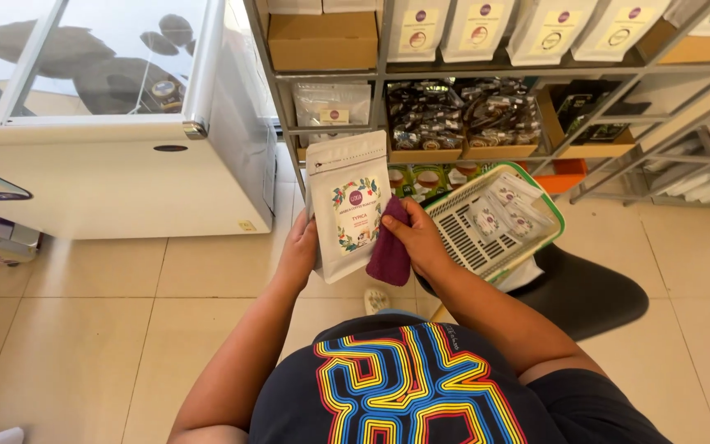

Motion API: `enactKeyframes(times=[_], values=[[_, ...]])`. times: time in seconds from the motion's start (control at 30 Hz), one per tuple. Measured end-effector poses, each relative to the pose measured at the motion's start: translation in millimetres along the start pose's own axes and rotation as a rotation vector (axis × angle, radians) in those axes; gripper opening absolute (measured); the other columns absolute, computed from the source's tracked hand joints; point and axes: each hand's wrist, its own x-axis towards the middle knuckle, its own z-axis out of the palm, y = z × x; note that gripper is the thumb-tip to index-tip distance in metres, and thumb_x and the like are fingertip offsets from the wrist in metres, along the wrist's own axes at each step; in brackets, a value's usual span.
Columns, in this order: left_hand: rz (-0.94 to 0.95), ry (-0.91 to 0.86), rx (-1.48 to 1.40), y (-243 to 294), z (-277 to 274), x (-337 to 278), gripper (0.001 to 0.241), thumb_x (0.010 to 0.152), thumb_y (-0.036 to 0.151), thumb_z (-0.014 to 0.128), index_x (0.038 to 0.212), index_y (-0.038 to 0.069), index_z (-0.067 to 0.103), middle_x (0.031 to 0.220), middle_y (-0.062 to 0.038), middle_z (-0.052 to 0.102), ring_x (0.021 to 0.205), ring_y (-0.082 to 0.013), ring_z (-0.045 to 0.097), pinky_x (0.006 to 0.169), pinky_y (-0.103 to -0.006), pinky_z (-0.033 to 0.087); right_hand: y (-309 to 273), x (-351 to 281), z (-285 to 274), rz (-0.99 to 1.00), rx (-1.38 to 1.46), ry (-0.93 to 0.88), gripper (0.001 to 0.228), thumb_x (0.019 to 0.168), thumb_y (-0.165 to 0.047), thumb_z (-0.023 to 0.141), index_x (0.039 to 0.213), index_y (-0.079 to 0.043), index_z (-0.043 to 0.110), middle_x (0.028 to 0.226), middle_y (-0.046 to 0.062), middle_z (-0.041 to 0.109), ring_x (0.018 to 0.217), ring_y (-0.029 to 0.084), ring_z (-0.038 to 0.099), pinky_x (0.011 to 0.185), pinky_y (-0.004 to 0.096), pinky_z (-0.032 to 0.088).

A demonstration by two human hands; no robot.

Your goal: Cleaning product bags with a cloth and stocking them neatly on a grocery store shelf.

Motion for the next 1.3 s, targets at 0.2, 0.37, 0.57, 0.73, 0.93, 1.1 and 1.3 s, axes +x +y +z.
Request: enactKeyframes(times=[0.2, 0.37, 0.57, 0.73, 0.93, 1.1, 1.3], values=[[-0.114, 0.122, -0.191, 47.0, 7.1, 28.9, 0.045, 0.108, 0.036, 0.052, 0.145, 0.010, 0.053, 0.131, -0.007, 0.059, 0.098, -0.0182, 0.048, 0.074, -0.0289, 0.040, 7.0, 69.7, -14.1, 0.007, 0.092, 0.063, 0.019, 0.097, -0.010, 0.069, 0.113, -0.005, 0.060, 0.102, 0.003, 0.068, 0.092, 0.013, 0.065, 0.086, 0.030, 0.055], [0.156, 0.110, -0.117, 39.1, 10.5, 103.7, 0.052, 0.102, 0.026, 0.059, 0.149, 0.013, 0.041, 0.151, -0.007, 0.047, 0.128, -0.0214, 0.047, 0.095, -0.0312, 0.049, 7.6, 154.5, -36.5, -0.055, 0.086, 0.099, 0.014, 0.099, -0.009, 0.067, 0.111, -0.006, 0.060, 0.101, 0.002, 0.068, 0.091, 0.011, 0.063, 0.085, 0.029, 0.054], [0.410, 0.162, 0.112, 74.3, 34.2, 216.9, 0.059, 0.096, 0.011, 0.068, 0.147, 0.010, 0.038, 0.156, -0.012, 0.036, 0.142, -0.0266, 0.044, 0.101, -0.0389, 0.051, -29.1, 270.9, -46.1, -0.153, 0.002, 0.144, 0.011, 0.100, -0.007, 0.067, 0.108, -0.007, 0.059, 0.098, 0.000, 0.066, 0.089, 0.010, 0.061, 0.083, 0.029, 0.054], [0.577, 0.258, 0.565, 97.5, 35.8, 273.1, 0.060, 0.094, 0.008, 0.072, 0.147, 0.009, 0.043, 0.161, -0.018, 0.033, 0.144, -0.0349, 0.041, 0.119, -0.0437, 0.039, -39.5, 340.5, -16.4, -0.244, -0.080, 0.211, 0.014, 0.099, -0.007, 0.066, 0.110, -0.007, 0.058, 0.099, 0.000, 0.064, 0.089, 0.010, 0.059, 0.084, 0.028, 0.052], [0.475, 0.160, 0.761, 90.2, -2.1, 350.5, 0.089, 0.092, 0.010, 0.071, 0.163, 0.001, 0.018, 0.168, -0.024, 0.024, 0.157, -0.0431, 0.022, 0.126, -0.0477, 0.023, -14.0, 419.9, 10.0, -0.629, -0.613, 0.322, 0.023, 0.097, -0.007, 0.075, 0.105, -0.001, 0.054, 0.103, 0.008, 0.052, 0.095, 0.018, 0.052, 0.089, 0.031, 0.046], [0.534, 0.048, 0.856, 101.5, -25.9, 397.2, 0.096, 0.090, 0.016, 0.072, 0.163, -0.002, 0.011, 0.170, -0.030, 0.007, 0.158, -0.0466, 0.009, 0.126, -0.0505, 0.018, -9.1, 476.7, 34.9, -0.624, -0.696, 0.486, 0.026, 0.093, -0.009, 0.078, 0.098, -0.001, 0.054, 0.097, 0.009, 0.051, 0.087, 0.022, 0.050, 0.081, 0.033, 0.045], [0.646, -0.196, 1.050, 115.6, -43.2, 416.8, 0.093, 0.090, 0.022, 0.073, 0.161, -0.004, 0.018, 0.169, -0.027, 0.008, 0.158, -0.0467, 0.008, 0.126, -0.0567, 0.016, 1.0, 502.1, 57.1, -0.619, -0.762, 0.466, 0.022, 0.093, -0.006, 0.077, 0.097, -0.001, 0.056, 0.100, 0.011, 0.053, 0.090, 0.025, 0.052, 0.082, 0.035, 0.045]])
